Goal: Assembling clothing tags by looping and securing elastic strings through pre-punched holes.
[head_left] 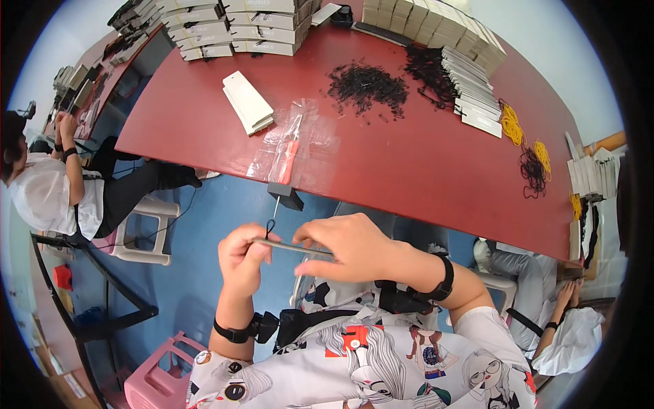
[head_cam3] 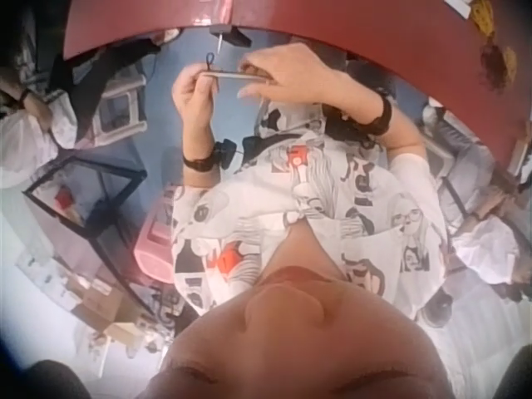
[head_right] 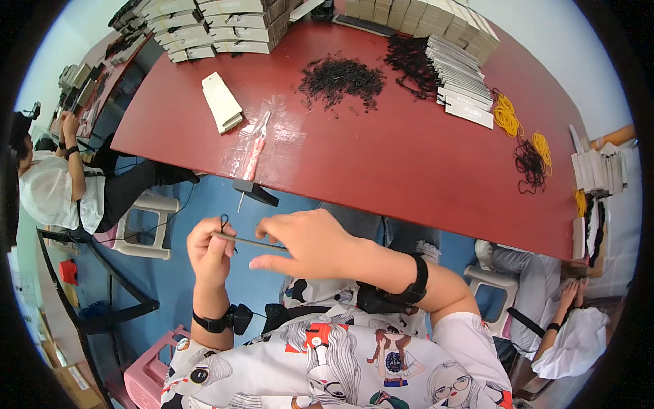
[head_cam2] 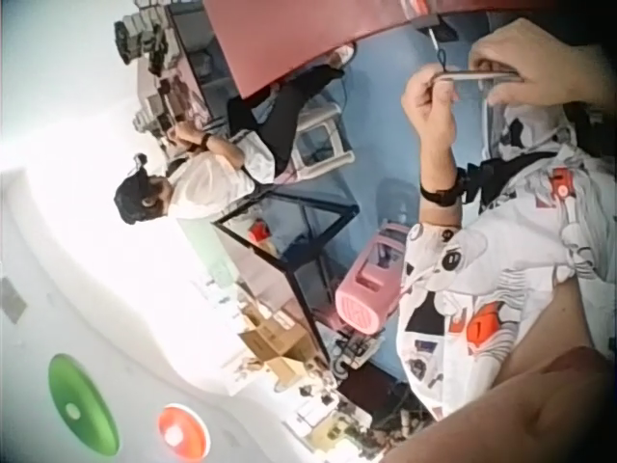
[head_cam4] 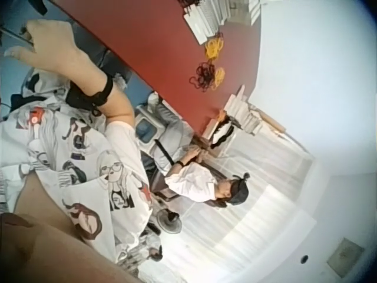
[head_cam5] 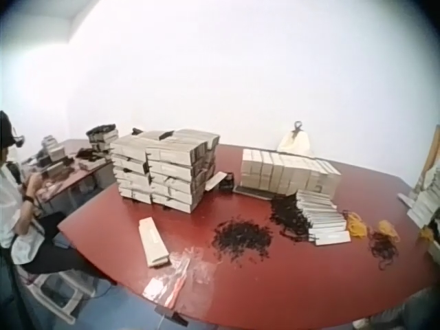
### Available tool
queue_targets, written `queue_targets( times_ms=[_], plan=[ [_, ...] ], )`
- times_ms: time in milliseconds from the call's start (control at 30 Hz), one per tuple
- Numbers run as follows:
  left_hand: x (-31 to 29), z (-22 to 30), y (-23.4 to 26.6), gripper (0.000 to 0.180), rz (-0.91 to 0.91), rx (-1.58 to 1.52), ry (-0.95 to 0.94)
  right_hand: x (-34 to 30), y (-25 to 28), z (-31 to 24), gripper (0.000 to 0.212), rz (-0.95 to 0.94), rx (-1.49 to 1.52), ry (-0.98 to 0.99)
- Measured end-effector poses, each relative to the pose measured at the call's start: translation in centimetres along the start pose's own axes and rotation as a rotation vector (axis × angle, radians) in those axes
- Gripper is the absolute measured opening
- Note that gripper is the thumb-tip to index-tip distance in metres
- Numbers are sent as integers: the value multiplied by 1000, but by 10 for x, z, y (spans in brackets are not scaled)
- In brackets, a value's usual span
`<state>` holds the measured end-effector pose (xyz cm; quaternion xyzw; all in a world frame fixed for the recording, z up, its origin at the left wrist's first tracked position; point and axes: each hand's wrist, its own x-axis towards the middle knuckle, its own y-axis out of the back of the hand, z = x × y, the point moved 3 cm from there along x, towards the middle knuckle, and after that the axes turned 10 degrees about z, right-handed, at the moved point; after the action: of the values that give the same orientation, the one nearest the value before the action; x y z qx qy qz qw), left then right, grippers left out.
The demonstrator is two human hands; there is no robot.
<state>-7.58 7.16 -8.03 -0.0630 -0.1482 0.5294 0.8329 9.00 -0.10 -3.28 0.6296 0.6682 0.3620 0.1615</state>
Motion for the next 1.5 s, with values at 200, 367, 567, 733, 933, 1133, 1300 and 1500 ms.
queue_targets(
  times_ms=[200, 367, 567, 733, 933, 1133, 1300, 1500],
  plan=[
    [7, 38, -37, 13, -153, 56, -198, -6, 37, 5, 27, 144, 824, -331],
    [11, 43, -62, 13, -307, 97, -227, -7, 52, -5, 16, 166, 887, -154],
    [9, 46, -85, 12, -372, 94, -189, -24, 71, -14, 8, 343, 828, -121],
    [5, 48, -97, 12, -467, 106, -146, -40, 79, -14, 6, 352, 660, 107],
    [1, 40, -108, 13, -427, 21, -81, -59, 74, -4, 7, 529, 750, -28],
    [-5, 30, -124, 9, -540, -236, 306, -70, 72, -2, 8, 438, 1265, 123],
    [-6, 38, -129, 11, -447, 37, 174, -71, 75, 6, 23, 449, 1635, 13],
    [-1, 36, -117, 15, -278, -141, 175, -77, 84, 17, 24, 520, 1680, -68]
  ],
)
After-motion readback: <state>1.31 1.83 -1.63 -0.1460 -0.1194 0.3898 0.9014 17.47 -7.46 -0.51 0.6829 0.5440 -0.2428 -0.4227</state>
